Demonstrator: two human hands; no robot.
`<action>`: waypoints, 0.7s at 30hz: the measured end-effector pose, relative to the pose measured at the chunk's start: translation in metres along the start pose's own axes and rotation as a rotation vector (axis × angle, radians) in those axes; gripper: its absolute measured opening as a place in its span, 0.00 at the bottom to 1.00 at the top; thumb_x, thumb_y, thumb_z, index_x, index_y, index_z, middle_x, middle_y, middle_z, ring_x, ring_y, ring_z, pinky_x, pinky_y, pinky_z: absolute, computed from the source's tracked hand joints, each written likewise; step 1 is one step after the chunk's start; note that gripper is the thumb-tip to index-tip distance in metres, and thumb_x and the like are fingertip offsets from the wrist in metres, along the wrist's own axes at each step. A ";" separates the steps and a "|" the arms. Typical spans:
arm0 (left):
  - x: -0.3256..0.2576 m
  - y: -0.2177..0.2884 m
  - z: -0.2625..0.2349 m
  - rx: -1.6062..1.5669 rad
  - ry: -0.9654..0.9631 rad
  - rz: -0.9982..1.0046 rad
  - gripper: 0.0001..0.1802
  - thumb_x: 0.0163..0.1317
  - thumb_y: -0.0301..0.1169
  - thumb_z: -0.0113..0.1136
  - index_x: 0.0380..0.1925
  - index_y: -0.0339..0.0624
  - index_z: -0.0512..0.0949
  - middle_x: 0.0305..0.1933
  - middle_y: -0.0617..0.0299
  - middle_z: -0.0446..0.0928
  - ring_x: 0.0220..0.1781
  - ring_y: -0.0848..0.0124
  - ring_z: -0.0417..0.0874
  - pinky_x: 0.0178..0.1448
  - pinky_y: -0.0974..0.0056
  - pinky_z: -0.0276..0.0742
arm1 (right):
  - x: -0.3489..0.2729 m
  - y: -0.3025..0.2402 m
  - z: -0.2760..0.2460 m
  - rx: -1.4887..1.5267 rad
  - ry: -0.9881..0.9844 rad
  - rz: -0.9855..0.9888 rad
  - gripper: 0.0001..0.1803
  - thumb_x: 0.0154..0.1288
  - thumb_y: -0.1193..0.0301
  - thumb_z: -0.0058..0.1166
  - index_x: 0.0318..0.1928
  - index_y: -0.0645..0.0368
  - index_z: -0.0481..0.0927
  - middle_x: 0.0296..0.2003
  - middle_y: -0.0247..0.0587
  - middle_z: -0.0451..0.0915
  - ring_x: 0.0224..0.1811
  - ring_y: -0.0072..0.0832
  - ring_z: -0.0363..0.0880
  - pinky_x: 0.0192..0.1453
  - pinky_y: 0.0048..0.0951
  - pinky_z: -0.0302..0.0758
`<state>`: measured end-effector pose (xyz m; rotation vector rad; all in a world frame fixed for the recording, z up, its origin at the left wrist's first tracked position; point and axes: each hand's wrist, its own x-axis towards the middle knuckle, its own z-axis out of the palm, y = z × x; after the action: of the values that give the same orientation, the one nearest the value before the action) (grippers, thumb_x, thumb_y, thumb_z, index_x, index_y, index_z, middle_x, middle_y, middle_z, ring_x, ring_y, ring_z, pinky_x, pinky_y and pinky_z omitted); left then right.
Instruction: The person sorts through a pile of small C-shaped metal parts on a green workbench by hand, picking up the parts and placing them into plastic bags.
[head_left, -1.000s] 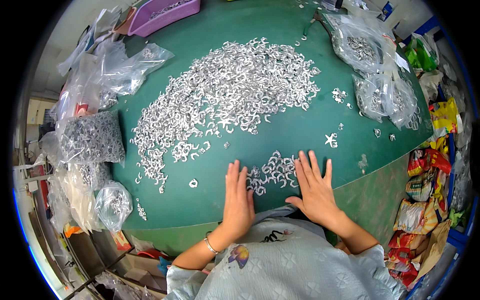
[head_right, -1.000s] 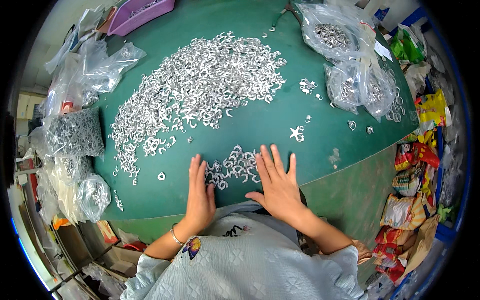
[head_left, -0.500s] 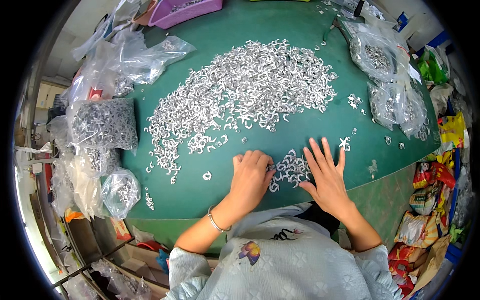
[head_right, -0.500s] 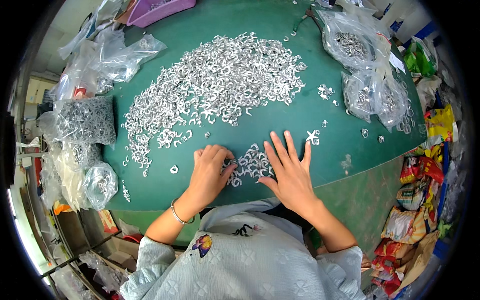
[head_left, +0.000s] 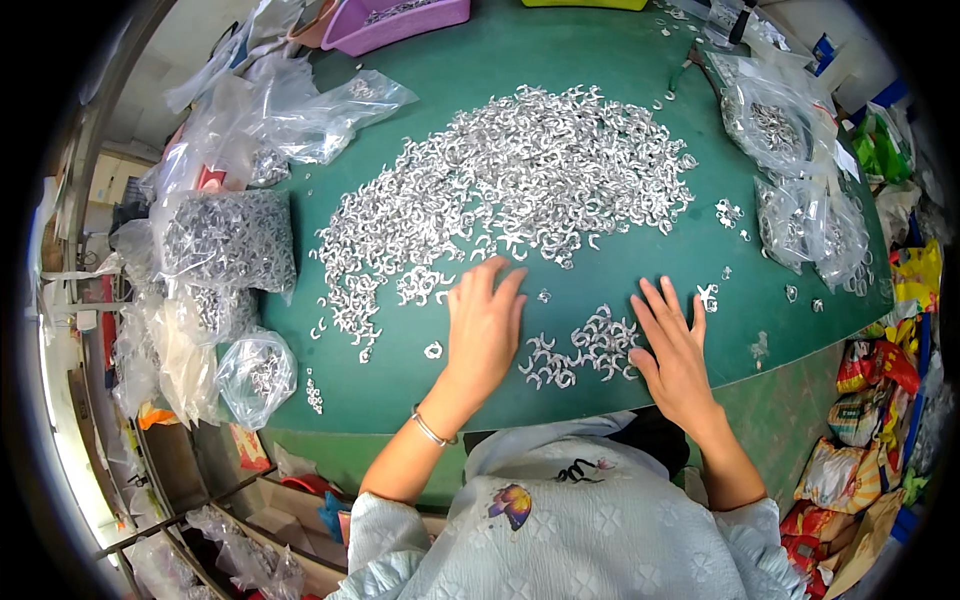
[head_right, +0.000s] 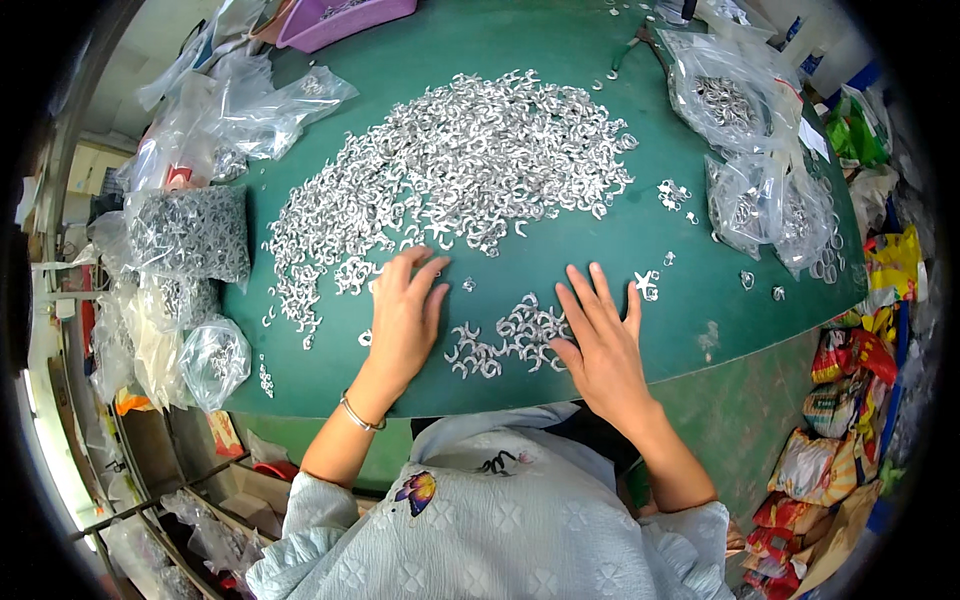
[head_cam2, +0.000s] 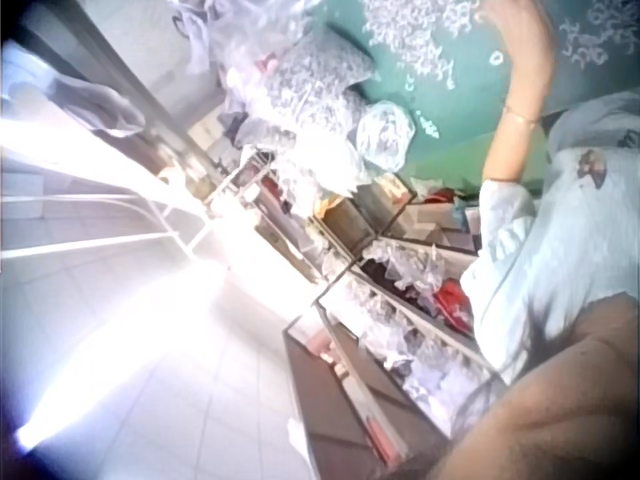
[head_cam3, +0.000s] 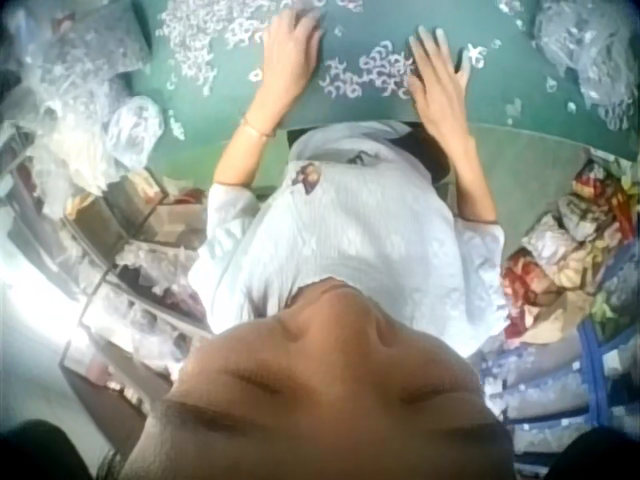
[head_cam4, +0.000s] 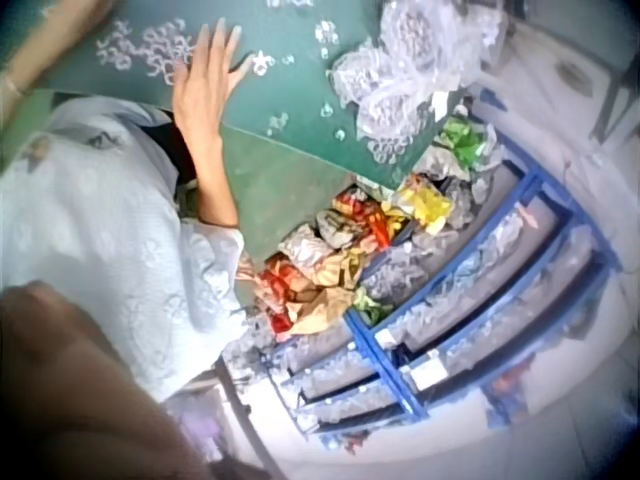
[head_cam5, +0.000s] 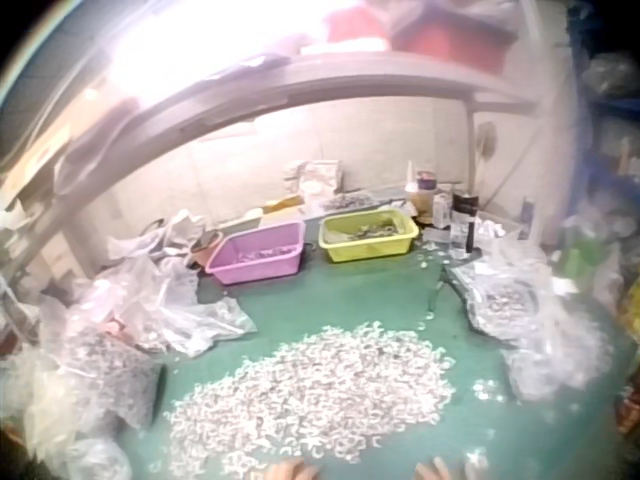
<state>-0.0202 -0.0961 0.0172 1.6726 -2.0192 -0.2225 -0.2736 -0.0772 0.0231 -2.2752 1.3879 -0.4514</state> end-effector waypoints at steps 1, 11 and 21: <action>0.000 0.001 0.002 0.008 0.004 0.020 0.18 0.55 0.23 0.65 0.47 0.40 0.78 0.50 0.55 0.73 0.49 0.58 0.73 0.54 0.57 0.65 | 0.001 -0.001 0.003 0.007 -0.021 -0.009 0.31 0.63 0.67 0.58 0.65 0.63 0.68 0.70 0.46 0.60 0.76 0.45 0.50 0.74 0.62 0.38; -0.005 0.004 0.013 -0.094 -0.067 -0.107 0.16 0.55 0.28 0.67 0.44 0.40 0.80 0.46 0.56 0.71 0.48 0.58 0.71 0.51 0.57 0.63 | 0.007 -0.009 0.013 0.162 -0.029 -0.089 0.37 0.63 0.64 0.58 0.68 0.65 0.61 0.71 0.50 0.58 0.75 0.47 0.52 0.76 0.53 0.47; -0.073 0.031 -0.045 -0.701 -0.471 -0.252 0.12 0.64 0.22 0.56 0.47 0.37 0.78 0.48 0.53 0.77 0.50 0.59 0.78 0.53 0.59 0.73 | 0.016 -0.005 0.018 0.124 -0.075 -0.164 0.33 0.61 0.64 0.59 0.65 0.62 0.67 0.69 0.47 0.62 0.74 0.46 0.56 0.75 0.50 0.53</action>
<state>-0.0172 -0.0108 0.0492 1.4722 -1.6983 -1.3474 -0.2542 -0.0863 0.0111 -2.2889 1.1110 -0.4839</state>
